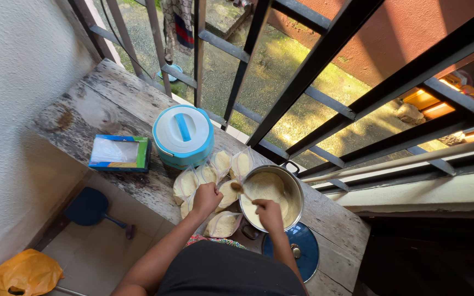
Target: The person scoops a yellow batter from a metal pot into small plastic bags using a spoon, and ties each bag closed by hand.
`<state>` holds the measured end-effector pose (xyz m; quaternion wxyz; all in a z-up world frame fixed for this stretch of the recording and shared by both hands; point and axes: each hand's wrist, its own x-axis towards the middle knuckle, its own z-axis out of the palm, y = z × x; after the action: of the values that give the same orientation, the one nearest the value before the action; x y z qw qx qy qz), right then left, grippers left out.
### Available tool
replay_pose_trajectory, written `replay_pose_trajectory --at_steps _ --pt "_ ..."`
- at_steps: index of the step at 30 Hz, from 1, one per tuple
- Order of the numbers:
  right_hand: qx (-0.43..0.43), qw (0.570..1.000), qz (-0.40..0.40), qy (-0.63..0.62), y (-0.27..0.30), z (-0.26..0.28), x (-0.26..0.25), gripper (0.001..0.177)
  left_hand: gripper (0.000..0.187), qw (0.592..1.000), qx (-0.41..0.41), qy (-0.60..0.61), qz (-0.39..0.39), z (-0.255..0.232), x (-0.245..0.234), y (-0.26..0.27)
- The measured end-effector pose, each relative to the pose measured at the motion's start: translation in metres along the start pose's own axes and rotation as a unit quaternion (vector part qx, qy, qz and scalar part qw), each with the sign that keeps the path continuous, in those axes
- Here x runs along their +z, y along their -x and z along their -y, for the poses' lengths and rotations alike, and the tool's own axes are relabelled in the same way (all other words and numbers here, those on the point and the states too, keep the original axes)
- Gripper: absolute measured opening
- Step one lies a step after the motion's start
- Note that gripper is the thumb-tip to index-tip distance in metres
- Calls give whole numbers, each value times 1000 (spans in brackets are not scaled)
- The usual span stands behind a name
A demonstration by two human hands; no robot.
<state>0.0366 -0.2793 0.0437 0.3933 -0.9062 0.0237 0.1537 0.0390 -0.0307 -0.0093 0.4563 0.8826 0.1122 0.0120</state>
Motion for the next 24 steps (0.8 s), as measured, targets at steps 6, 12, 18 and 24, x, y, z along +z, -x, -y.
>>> replay_pose_trajectory --at_steps 6,12,18,24 --pt "135 986 -68 -73 -27 -73 -24 26 18 998 35 -9 43 -24 -1 9" --pt "13 982 -114 147 -48 -119 0 28 25 987 72 -6 145 -62 20 27" --pt "-5 994 -52 93 -45 -117 24 28 23 988 99 -23 116 -66 42 44" --pt "20 999 36 1 -47 -113 34 25 19 992 95 -21 79 -68 44 49"
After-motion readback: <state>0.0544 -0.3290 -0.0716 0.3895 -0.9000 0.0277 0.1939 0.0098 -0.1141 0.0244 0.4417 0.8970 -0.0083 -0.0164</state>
